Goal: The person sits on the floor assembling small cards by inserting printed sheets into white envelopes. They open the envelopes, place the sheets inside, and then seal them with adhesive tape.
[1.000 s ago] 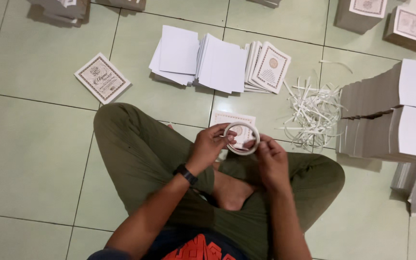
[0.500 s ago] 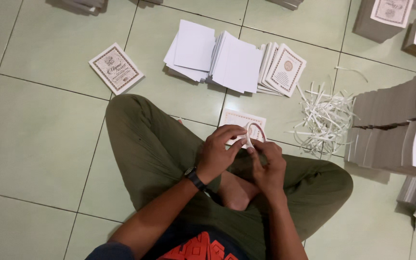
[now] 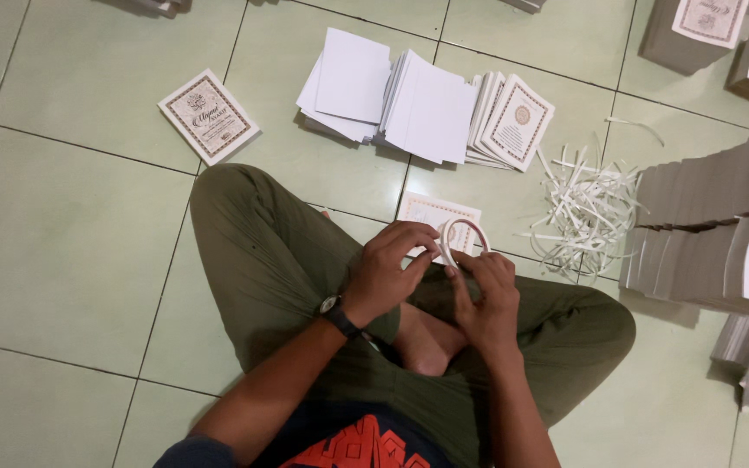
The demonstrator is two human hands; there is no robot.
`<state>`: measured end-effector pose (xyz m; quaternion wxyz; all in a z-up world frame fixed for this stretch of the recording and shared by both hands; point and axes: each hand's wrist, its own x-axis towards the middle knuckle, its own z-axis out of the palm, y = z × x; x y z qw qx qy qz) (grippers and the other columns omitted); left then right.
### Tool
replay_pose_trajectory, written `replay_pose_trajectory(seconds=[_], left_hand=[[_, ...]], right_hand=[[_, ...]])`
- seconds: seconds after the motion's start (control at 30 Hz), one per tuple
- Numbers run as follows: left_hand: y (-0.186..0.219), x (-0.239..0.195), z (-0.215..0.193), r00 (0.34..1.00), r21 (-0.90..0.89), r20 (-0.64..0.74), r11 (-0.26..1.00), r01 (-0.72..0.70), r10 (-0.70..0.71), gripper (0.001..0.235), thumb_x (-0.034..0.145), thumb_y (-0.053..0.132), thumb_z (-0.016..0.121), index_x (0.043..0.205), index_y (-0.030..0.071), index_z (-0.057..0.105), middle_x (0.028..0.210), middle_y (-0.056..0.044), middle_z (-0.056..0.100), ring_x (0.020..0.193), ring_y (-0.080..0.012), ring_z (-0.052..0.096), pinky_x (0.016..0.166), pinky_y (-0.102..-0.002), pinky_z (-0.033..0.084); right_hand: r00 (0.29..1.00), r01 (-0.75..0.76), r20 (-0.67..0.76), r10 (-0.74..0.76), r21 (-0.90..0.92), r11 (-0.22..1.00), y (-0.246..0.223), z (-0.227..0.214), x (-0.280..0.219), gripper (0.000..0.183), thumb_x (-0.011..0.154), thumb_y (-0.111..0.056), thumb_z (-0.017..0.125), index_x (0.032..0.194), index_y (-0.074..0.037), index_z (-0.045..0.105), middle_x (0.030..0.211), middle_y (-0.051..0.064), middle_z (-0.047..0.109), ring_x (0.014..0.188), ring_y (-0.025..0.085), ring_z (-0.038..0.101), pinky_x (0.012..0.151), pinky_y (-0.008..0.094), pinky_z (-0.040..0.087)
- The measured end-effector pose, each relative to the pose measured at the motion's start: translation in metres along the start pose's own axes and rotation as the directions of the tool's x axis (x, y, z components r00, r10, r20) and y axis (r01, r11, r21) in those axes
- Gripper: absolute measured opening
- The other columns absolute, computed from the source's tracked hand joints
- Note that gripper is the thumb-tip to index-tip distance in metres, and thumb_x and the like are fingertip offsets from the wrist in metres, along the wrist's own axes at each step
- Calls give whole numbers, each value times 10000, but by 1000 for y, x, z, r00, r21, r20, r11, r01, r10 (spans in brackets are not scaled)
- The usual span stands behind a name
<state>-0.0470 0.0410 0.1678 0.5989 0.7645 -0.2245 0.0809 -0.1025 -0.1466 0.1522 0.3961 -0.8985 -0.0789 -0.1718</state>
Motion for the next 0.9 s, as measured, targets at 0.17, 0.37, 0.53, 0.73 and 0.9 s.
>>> replay_pose_trajectory(seconds=[0.17, 0.37, 0.53, 0.73, 0.9], left_hand=[[13, 13, -11, 998, 13, 42, 999, -49, 48, 120, 1013, 25, 635, 1098, 31, 720, 1004, -168, 722, 933, -366, 715, 791, -445, 595], [1, 13, -7, 988, -73, 154, 997, 8, 4, 126, 996, 35, 673, 1104, 11, 734, 979, -208, 716, 917, -413, 706, 795, -491, 582], [4, 13, -11, 979, -103, 197, 992, 67, -45, 92, 986, 26, 677, 1058, 35, 732, 938, -170, 708, 876, -377, 707, 766, -451, 588], [13, 17, -18, 962, -178, 229, 965, 191, -149, 93, 967, 32, 686, 1045, 64, 726, 898, -152, 698, 856, -340, 717, 749, -436, 591], [8, 20, -20, 926, -264, 299, 912, 313, -231, 84, 965, 61, 687, 1022, 8, 721, 880, -175, 711, 824, -252, 705, 750, -409, 592]], right_hand=[[997, 80, 20, -79, -83, 993, 1, -3, 2, 238, 878, -90, 800, 1113, -58, 785, 763, 67, 681, 785, 292, 676, 985, 469, 479], [983, 185, 59, -177, -203, 961, -8, -8, 6, 238, 863, -82, 796, 1100, -57, 781, 766, 62, 682, 785, 270, 663, 995, 489, 448], [979, 202, 47, -197, -179, 963, -19, -14, 12, 246, 858, -47, 784, 1102, -20, 775, 754, 82, 675, 757, 273, 652, 976, 500, 447], [977, 212, 31, -210, -178, 961, -20, -17, 13, 242, 858, -40, 790, 1100, -18, 780, 759, 73, 680, 753, 271, 651, 985, 507, 457], [988, 155, 20, -154, -78, 985, -33, -25, 17, 212, 872, -27, 790, 1083, -18, 770, 732, 90, 652, 751, 303, 660, 974, 508, 465]])
